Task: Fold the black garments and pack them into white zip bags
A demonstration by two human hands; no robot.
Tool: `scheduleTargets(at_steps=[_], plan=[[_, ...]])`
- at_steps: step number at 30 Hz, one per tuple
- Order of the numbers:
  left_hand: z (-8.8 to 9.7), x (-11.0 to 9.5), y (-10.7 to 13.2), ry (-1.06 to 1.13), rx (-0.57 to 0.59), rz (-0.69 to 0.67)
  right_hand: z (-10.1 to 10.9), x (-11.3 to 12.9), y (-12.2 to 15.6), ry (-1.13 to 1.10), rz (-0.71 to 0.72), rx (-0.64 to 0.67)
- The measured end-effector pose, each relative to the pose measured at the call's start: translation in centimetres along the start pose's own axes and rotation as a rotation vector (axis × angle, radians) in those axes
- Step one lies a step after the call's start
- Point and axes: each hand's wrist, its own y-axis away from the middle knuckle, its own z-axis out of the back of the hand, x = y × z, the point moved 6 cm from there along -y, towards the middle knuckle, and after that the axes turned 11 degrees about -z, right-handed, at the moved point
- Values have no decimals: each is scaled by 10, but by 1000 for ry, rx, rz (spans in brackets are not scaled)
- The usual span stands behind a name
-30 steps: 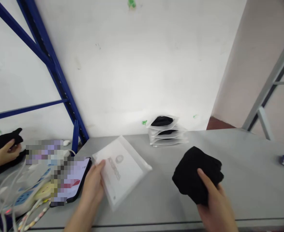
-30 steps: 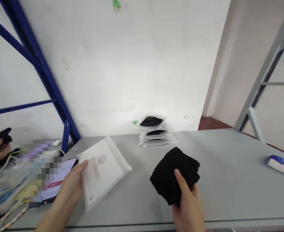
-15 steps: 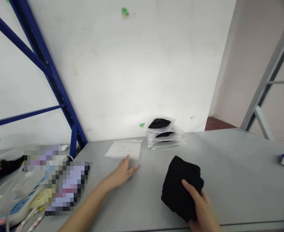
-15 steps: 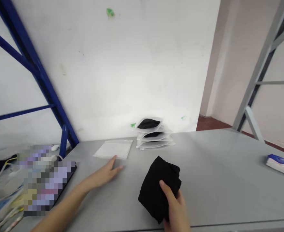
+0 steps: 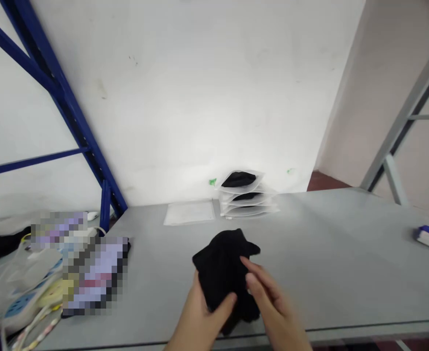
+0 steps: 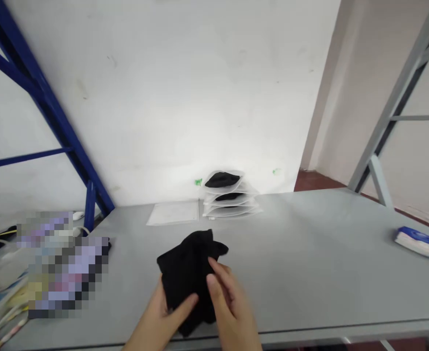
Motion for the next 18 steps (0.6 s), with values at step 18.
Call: scheduleTargets(at_steps=[18], plan=[[15,-8,-17,-689,22,-248,-2,-6,-14,520,278,61]])
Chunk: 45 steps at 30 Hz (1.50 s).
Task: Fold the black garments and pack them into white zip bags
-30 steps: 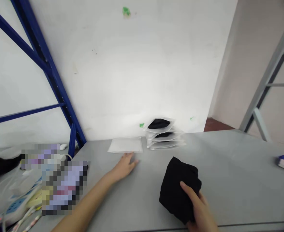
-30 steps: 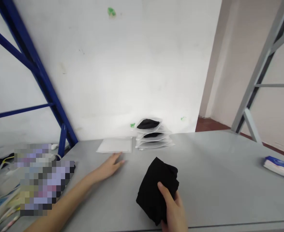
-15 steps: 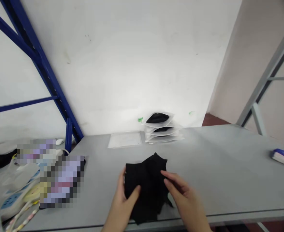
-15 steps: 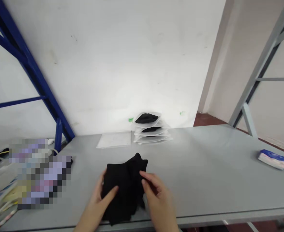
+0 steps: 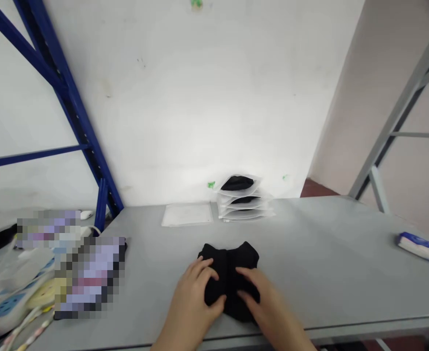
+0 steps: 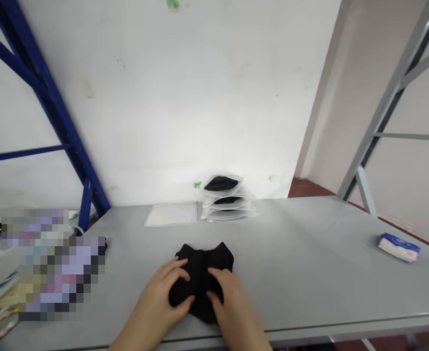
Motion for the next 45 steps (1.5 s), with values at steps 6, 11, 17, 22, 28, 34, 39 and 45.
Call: scheduleTargets(at_steps=[6,11,17,22,28,34,39,45], plan=[[48,63,27,279,-485,392,49,-14,-21,-61,-64,-214],[87,41,44,-146,-666,259,63,-17,-21,-99,-126,-217],[33,10,18,-275,-17,-190,60,-14,-15,-378,14,-55],[20,50,24,-357,39,41,69,-18,-2,-517,346,263],[27,63,3,-426,154,109,73,-39,2,-166,91,102],[58,74,-13,-534,251,151,83,-24,-5,164,87,1],[74,64,-28,-525,200,97,95,-4,-38,248,52,-71],[111,38,-27,-436,-111,-31,121,31,-62,-23,203,-121]])
